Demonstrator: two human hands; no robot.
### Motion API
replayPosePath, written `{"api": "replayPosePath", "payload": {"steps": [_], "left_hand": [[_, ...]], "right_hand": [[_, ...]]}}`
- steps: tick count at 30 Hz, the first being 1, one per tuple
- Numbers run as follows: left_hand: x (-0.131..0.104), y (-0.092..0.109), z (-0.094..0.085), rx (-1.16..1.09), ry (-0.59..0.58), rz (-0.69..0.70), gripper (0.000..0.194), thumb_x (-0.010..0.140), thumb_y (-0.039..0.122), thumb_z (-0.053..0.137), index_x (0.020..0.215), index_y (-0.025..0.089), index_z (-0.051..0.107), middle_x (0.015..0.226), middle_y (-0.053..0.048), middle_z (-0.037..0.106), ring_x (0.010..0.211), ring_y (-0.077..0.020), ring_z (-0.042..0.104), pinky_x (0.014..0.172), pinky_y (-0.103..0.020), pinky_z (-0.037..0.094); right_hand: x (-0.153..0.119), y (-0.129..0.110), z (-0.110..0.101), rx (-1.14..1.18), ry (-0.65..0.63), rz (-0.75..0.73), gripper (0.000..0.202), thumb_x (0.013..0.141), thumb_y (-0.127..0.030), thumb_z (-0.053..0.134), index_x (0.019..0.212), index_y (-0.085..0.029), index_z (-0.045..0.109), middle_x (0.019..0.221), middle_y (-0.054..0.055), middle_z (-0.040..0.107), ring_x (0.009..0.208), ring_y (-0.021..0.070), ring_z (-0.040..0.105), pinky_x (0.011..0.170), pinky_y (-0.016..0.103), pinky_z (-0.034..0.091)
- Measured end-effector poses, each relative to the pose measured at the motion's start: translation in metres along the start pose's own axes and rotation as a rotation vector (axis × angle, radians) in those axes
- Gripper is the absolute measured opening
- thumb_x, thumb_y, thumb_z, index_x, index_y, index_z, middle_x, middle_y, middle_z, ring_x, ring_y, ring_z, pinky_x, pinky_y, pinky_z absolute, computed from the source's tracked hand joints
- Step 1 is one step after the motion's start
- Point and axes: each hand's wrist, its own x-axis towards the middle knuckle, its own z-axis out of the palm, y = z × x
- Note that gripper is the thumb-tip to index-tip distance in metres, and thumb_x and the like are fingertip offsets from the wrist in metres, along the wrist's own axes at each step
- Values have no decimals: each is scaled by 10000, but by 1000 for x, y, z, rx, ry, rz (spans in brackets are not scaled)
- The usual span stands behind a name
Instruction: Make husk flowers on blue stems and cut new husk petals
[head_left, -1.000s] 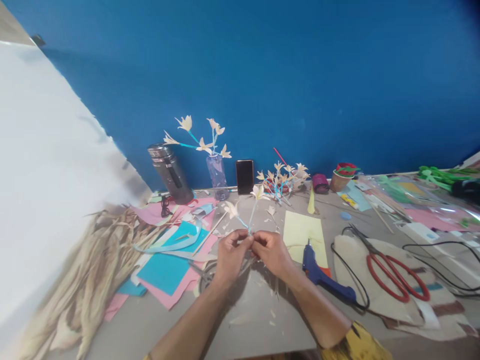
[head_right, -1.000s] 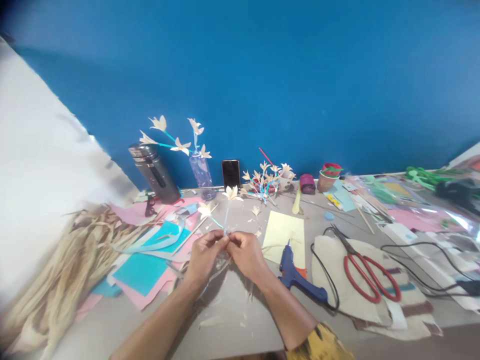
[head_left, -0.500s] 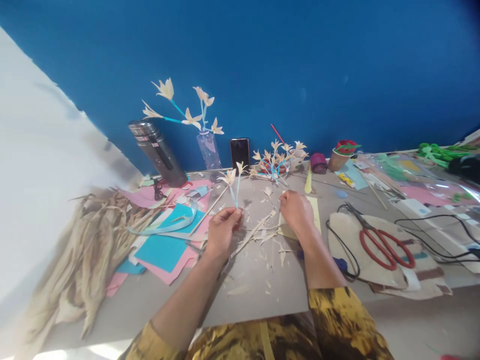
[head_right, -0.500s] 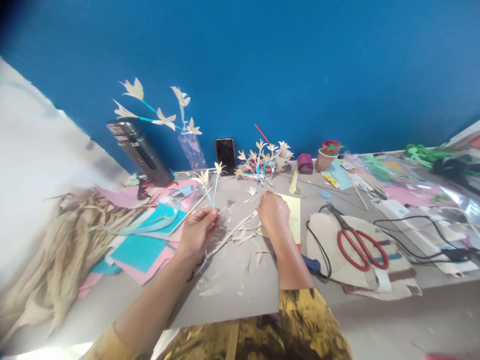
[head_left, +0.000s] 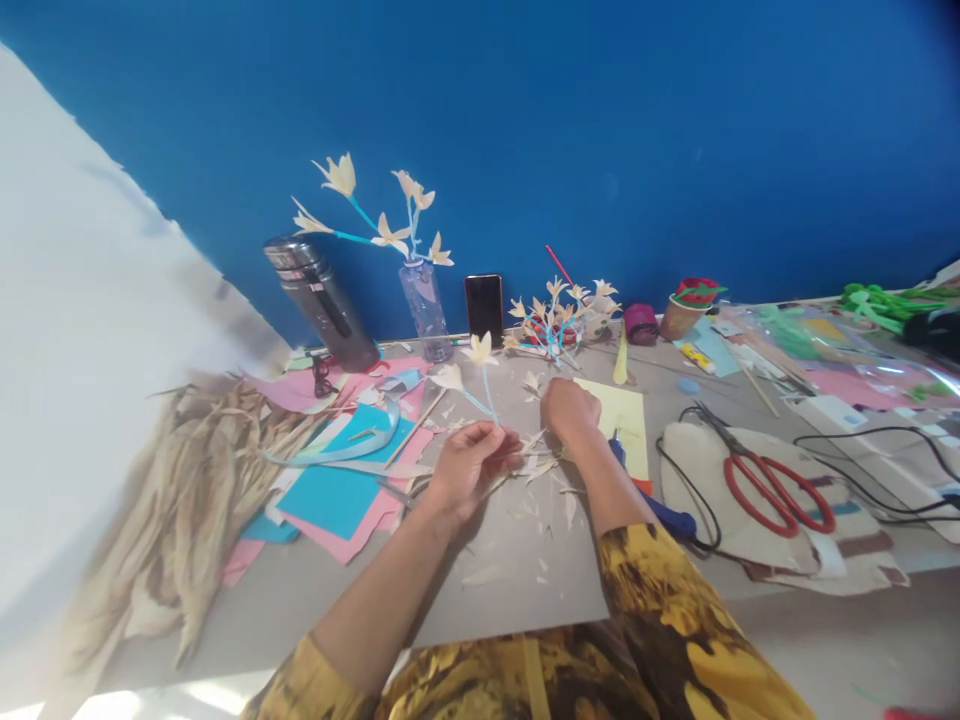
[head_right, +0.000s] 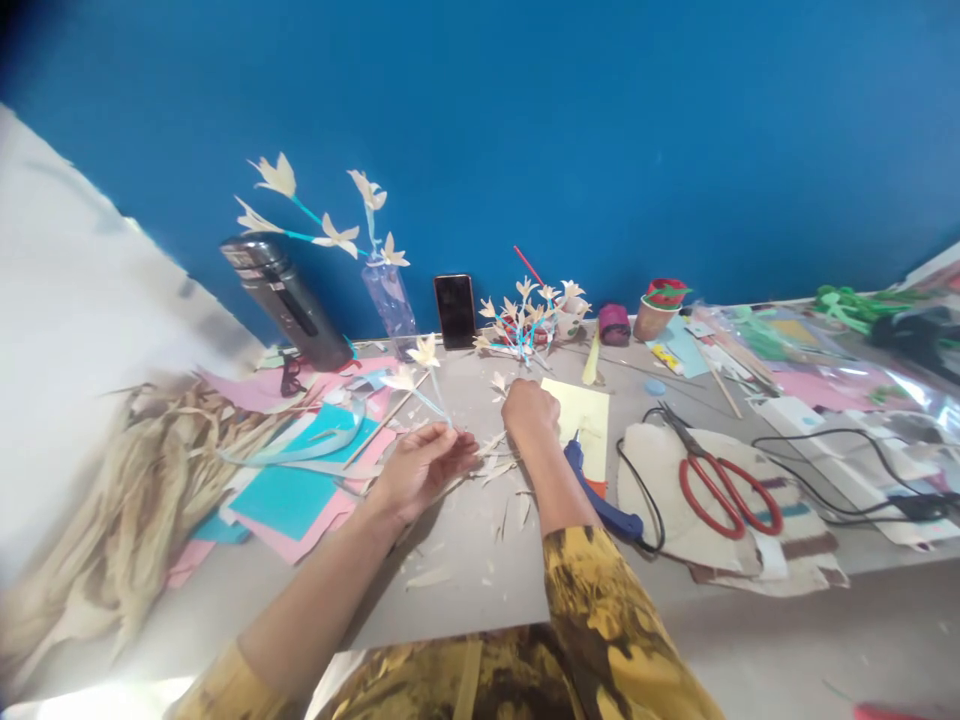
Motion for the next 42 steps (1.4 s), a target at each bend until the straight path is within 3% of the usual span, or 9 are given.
{"api": "replayPosePath", "payload": {"steps": [3, 5, 7, 9, 11, 14, 18, 29, 42], "left_hand": [[-1, -6, 1, -45, -55, -120, 408, 499, 285, 971, 691, 141, 642, 890, -114, 770, 837, -215, 730, 793, -323, 568], [-1, -7, 0, -54, -35, -104, 404, 501, 265, 972, 690, 143, 636, 922, -117, 774, 869, -209, 730, 829, -314, 560], [0, -6, -1, -51, -13, -74, 419, 486, 280, 979, 686, 141, 638, 931, -118, 774, 874, -211, 729, 834, -316, 562], [1, -4, -1, -31, -14, -57, 432, 481, 325, 980, 690, 134, 653, 877, -112, 769, 817, -205, 723, 777, -313, 573], [2, -1, -2, -5, -14, -24, 435, 499, 372, 970, 707, 124, 680, 773, -85, 744, 726, -180, 700, 683, -286, 571], [3, 2, -1, -3, 7, 48, 438, 523, 407, 957, 729, 111, 709, 649, -33, 678, 625, -132, 642, 583, -237, 541], [1, 4, 1, 2, 11, 66, 446, 512, 403, 960, 743, 107, 719, 612, -13, 641, 577, -106, 608, 513, -193, 495], [-4, 3, 3, 13, -33, 15, 408, 575, 406, 935, 764, 98, 745, 669, -29, 648, 556, -85, 583, 509, -187, 472], [-7, 0, 4, 153, 2, 122, 367, 650, 439, 869, 711, 123, 693, 601, -11, 605, 530, -90, 523, 506, -199, 409]], "right_hand": [[-6, 4, -9, 224, 190, -33, 272, 958, -270, 496, 1059, -172, 729, 1040, 131, 767, 986, 246, 725, 826, 318, 528], [-8, 8, -19, 349, 322, -42, 354, 1008, -322, 394, 1145, -157, 675, 1055, 115, 750, 942, 195, 713, 798, 280, 534], [-9, 13, -27, 652, 437, -28, 377, 993, -374, 417, 1179, -130, 636, 980, 101, 737, 798, 161, 693, 699, 256, 537], [-13, 14, -31, 1170, 415, -28, 361, 867, -433, 623, 1080, -144, 659, 792, 31, 700, 596, 119, 609, 564, 223, 495], [-21, 10, -28, 1563, 138, -74, 370, 684, -451, 807, 888, -171, 679, 630, -37, 625, 488, 74, 510, 488, 186, 434], [-38, -3, -15, 1595, -46, -123, 404, 602, -499, 854, 688, -166, 640, 598, -11, 634, 456, 77, 509, 435, 192, 422], [-53, -18, 0, 1555, -171, -164, 367, 608, -454, 869, 676, -149, 676, 614, 21, 671, 458, 89, 541, 414, 188, 425], [-56, -22, 5, 1374, 1, -135, 271, 703, -421, 758, 734, -167, 670, 530, -21, 613, 435, 109, 521, 412, 210, 384], [-56, -24, 8, 1355, -55, -190, 248, 719, -393, 755, 714, -154, 688, 573, 7, 663, 421, 88, 498, 410, 205, 361]]}}
